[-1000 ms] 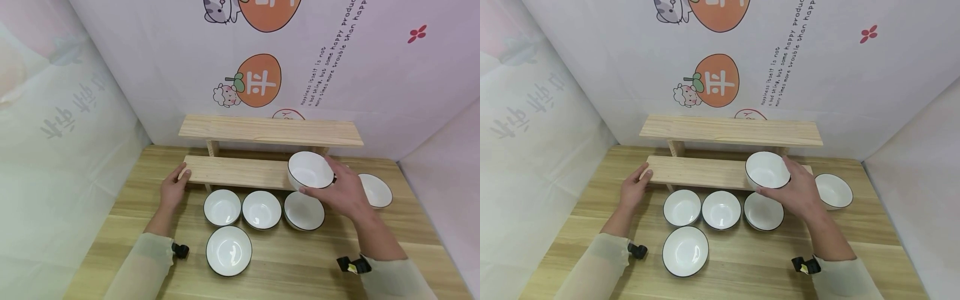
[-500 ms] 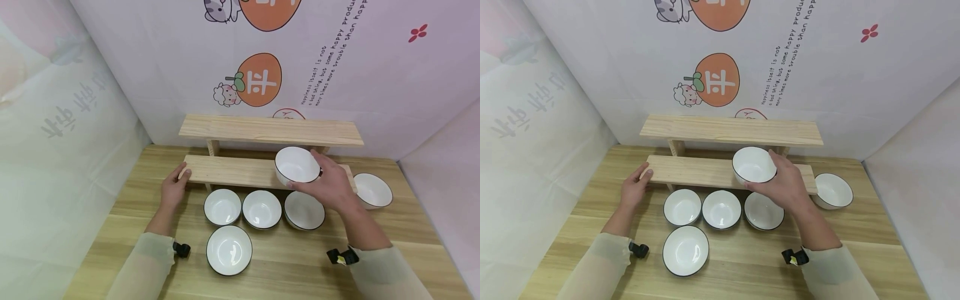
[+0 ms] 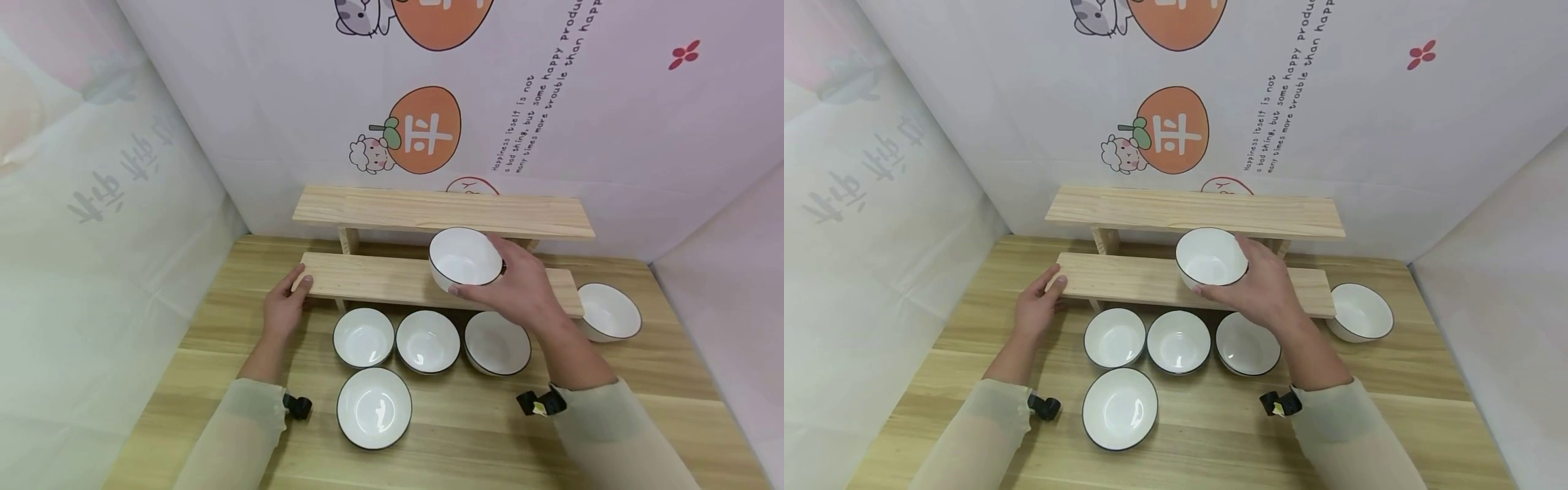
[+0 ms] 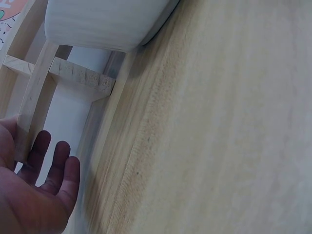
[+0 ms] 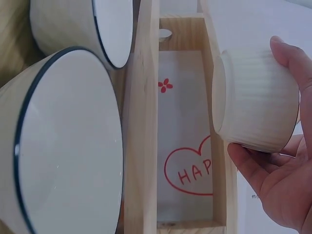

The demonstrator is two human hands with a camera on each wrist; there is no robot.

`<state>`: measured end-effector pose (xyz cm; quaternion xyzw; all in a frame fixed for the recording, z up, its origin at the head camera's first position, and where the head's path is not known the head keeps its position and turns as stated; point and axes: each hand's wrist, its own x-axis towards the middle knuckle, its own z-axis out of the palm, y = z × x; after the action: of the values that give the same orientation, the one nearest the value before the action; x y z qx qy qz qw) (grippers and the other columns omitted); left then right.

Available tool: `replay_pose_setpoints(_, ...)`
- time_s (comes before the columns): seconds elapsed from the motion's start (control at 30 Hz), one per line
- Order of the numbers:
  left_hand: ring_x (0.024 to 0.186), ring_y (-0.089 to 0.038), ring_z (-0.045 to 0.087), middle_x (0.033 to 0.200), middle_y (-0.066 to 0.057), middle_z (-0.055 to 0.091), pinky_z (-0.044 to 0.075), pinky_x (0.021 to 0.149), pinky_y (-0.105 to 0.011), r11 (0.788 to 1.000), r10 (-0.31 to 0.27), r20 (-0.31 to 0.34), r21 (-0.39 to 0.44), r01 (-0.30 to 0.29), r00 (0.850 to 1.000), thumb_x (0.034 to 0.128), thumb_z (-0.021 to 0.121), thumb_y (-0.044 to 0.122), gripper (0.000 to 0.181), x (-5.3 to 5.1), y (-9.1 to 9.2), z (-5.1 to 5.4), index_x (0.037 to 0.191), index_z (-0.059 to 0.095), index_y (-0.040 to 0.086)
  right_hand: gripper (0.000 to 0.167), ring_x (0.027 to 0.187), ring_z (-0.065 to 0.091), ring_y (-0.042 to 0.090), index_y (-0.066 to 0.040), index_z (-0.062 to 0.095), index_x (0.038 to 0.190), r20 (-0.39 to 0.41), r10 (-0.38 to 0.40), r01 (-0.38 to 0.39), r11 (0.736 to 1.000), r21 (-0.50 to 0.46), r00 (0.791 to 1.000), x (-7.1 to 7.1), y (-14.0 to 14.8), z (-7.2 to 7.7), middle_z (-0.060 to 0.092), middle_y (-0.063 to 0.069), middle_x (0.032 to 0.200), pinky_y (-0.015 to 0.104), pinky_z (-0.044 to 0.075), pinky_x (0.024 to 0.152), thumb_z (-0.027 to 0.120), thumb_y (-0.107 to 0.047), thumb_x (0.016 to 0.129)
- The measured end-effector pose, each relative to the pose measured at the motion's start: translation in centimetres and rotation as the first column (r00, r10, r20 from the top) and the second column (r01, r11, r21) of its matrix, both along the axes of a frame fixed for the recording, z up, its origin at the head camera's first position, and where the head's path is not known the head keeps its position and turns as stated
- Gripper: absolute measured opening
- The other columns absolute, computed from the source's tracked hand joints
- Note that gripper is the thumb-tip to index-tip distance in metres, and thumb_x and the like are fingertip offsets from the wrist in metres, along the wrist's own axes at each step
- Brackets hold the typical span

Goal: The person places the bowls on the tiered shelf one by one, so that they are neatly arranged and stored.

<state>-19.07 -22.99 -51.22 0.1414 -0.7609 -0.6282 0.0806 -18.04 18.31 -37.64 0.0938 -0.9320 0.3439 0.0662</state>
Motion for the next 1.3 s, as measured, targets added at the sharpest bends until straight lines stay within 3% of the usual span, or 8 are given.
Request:
replay_pose_setpoints(0.17,0.119,-0.023,0.061,0.161,0.001,0.043,0.06,0.091,-0.037,1.0,-0.016,0.008,0.021,0.016,1.0,0.1007,0.068,0.045,0.055,0.2,0.1,0.4,0.149,0.059,0.021,0.122,0.138,0.049,0.038,-0.008,0.046,0.156,-0.005,0.014,-0.014,1.0,0.01,1.0,-0.5,-1.0,0.0,0.051,0.016,0.154,0.061,0.05,0.103,0.089,-0.073,0.062)
replay_pose_setpoints(0.3,0.117,-0.022,0.062,0.16,0.001,0.045,0.06,0.087,-0.033,1.0,-0.01,0.002,0.012,0.01,1.0,0.0997,0.069,0.047,0.056,0.1,0.0,0.3,0.149,0.059,0.022,0.127,0.139,0.049,0.038,-0.007,0.042,0.158,-0.001,0.026,-0.026,1.0,0.012,1.0,-0.9,-1.8,0.3,0.051,0.017,0.154,0.06,0.05,0.103,0.088,-0.075,0.062)
replay_pose_setpoints(0.33,0.116,-0.021,0.062,0.16,0.003,0.046,0.06,0.085,-0.03,1.0,-0.008,-0.007,0.012,0.008,1.0,0.0984,0.069,0.05,0.057,0.0,-0.1,-0.2,0.148,0.06,0.024,0.127,0.139,0.049,0.038,-0.007,0.042,0.158,0.0,0.027,-0.027,1.0,0.013,1.0,-1.0,-2.0,0.4,0.051,0.017,0.154,0.06,0.05,0.104,0.087,-0.076,0.062)
replay_pose_setpoints(0.83,0.115,-0.019,0.062,0.16,0.0,0.046,0.06,0.082,-0.026,0.999,0.002,-0.004,0.033,-0.002,1.0,0.098,0.071,0.047,0.056,-0.1,-0.1,-0.1,0.148,0.061,0.022,0.128,0.138,0.05,0.031,-0.008,0.043,0.158,-0.009,0.081,-0.081,0.996,-0.037,0.997,-2.5,-5.3,1.6,0.054,0.012,0.152,0.053,0.049,0.107,0.089,-0.076,0.059)
replay_pose_setpoints(1.03,0.119,-0.019,0.062,0.16,0.002,0.046,0.06,0.082,-0.025,0.999,-0.001,-0.003,0.038,0.001,1.0,0.0978,0.072,0.047,0.056,0.1,-0.2,-0.1,0.147,0.061,0.022,0.128,0.14,0.048,0.033,-0.009,0.041,0.159,-0.007,0.081,-0.081,0.997,-0.007,0.997,-3.2,-6.4,2.0,0.052,0.012,0.153,0.057,0.048,0.107,0.088,-0.076,0.06)
replay_pose_setpoints(1.3,0.12,-0.019,0.061,0.159,0.004,0.048,0.06,0.083,-0.026,0.999,-0.003,-0.008,0.036,0.003,1.0,0.0975,0.072,0.047,0.055,0.0,-0.2,-0.1,0.146,0.062,0.022,0.124,0.14,0.048,0.032,-0.012,0.044,0.157,-0.025,0.091,-0.092,0.996,-0.002,0.995,-4.5,-8.1,3.3,0.052,0.008,0.155,0.053,0.049,0.106,0.087,-0.077,0.061)
